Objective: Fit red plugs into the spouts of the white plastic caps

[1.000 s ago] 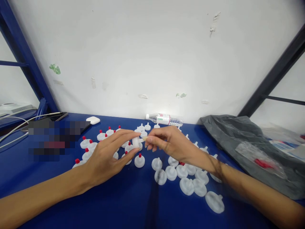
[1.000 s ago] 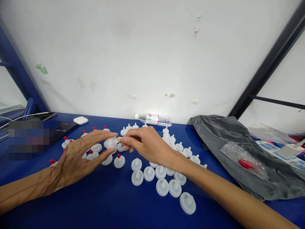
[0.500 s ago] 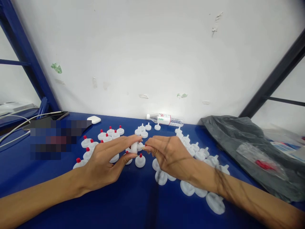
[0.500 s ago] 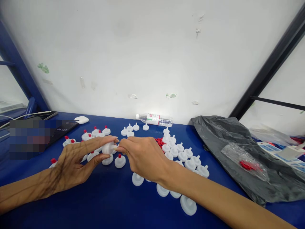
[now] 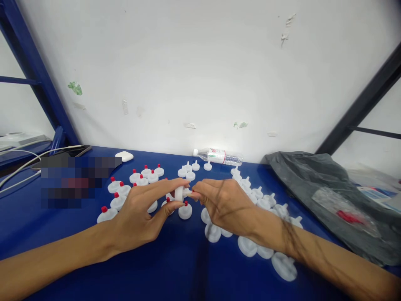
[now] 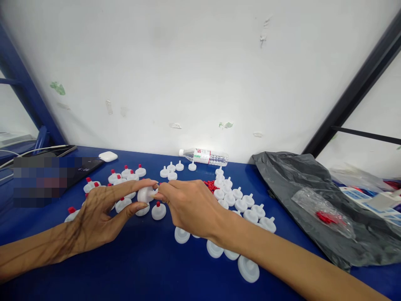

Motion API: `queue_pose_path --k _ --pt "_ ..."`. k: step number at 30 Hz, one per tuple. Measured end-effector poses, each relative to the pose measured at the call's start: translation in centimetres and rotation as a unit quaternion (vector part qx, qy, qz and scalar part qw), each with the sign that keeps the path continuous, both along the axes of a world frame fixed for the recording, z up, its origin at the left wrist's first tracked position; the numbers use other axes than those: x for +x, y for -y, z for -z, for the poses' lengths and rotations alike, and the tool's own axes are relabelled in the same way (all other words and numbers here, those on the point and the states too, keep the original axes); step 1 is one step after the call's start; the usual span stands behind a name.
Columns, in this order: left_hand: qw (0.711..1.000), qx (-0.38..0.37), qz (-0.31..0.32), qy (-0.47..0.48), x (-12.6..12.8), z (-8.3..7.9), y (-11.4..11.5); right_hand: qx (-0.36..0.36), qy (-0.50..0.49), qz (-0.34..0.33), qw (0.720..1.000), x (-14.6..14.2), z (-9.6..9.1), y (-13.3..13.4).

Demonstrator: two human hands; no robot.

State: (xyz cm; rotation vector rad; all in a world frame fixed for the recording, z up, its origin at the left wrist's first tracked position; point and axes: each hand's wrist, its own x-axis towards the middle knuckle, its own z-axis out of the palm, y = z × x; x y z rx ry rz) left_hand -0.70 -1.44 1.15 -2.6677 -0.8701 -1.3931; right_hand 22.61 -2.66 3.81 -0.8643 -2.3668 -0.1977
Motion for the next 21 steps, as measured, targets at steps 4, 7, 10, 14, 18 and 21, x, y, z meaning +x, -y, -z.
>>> queue_pose_path --k 4,7,10,14,18,21 --pt "0.998 0.007 0.042 -0.041 0.4 -0.2 0.0 0.031 0.05 0.003 0.998 0.0 -1.0 0.5" --pt "0.993 0.0 0.052 -0.106 0.6 -0.1 0.2 0.049 0.084 -0.002 0.995 -0.1 -1.4 0.8" --pt "0.988 -0.003 0.046 -0.147 0.5 0.2 0.2 0.043 0.1 0.034 0.993 0.2 -1.6 0.3" --pt "0.982 -0.001 0.058 -0.177 0.2 0.5 -0.1 0.014 0.101 0.117 0.988 1.4 -1.8 -1.7" --pt "0.98 -0.009 0.065 -0.19 0.1 0.8 -0.7 -0.042 0.084 0.105 0.99 2.9 -1.0 -3.9" --pt "0.978 -0.029 0.08 -0.189 0.0 1.2 -1.1 -0.109 0.079 0.093 0.987 3.8 0.1 -5.2"
